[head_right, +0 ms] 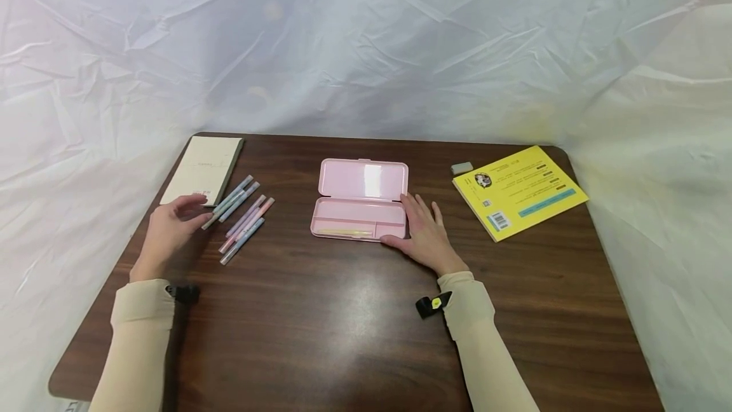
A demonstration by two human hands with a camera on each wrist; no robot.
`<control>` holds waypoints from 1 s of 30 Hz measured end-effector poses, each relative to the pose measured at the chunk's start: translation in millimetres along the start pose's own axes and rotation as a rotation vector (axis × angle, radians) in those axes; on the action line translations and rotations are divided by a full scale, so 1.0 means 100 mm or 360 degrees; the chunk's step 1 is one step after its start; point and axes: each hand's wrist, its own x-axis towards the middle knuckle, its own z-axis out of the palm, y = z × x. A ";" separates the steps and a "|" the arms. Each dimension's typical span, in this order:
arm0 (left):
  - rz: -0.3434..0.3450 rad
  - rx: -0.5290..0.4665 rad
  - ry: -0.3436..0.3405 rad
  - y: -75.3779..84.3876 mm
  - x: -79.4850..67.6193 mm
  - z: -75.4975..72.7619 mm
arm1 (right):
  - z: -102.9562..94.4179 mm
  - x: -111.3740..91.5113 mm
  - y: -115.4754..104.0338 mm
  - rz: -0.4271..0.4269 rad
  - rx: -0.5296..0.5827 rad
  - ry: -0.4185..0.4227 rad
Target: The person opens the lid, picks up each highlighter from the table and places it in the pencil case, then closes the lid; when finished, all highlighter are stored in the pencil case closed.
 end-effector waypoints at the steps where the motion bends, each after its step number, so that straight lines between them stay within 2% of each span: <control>1: -0.0007 0.0011 0.0002 -0.02 0.00 -0.01 | 0.00 0.00 0.00 0.0000 0.0000 0.0000; 8: -0.0052 0.0076 -0.0054 -0.10 0.00 -0.04 | -0.01 0.00 0.01 -0.0002 -0.0001 -0.0003; 16: -0.0041 0.0143 -0.0167 -0.14 0.00 0.06 | 0.01 0.01 0.02 -0.0008 0.0000 0.0012; 23: -0.0002 0.0133 -0.0122 -0.18 0.00 0.13 | -0.01 0.00 -0.01 -0.0004 0.0015 0.0005; 30: -0.0030 0.0056 -0.0028 -0.22 -0.04 0.21 | -0.01 0.00 -0.01 0.0003 0.0007 -0.0003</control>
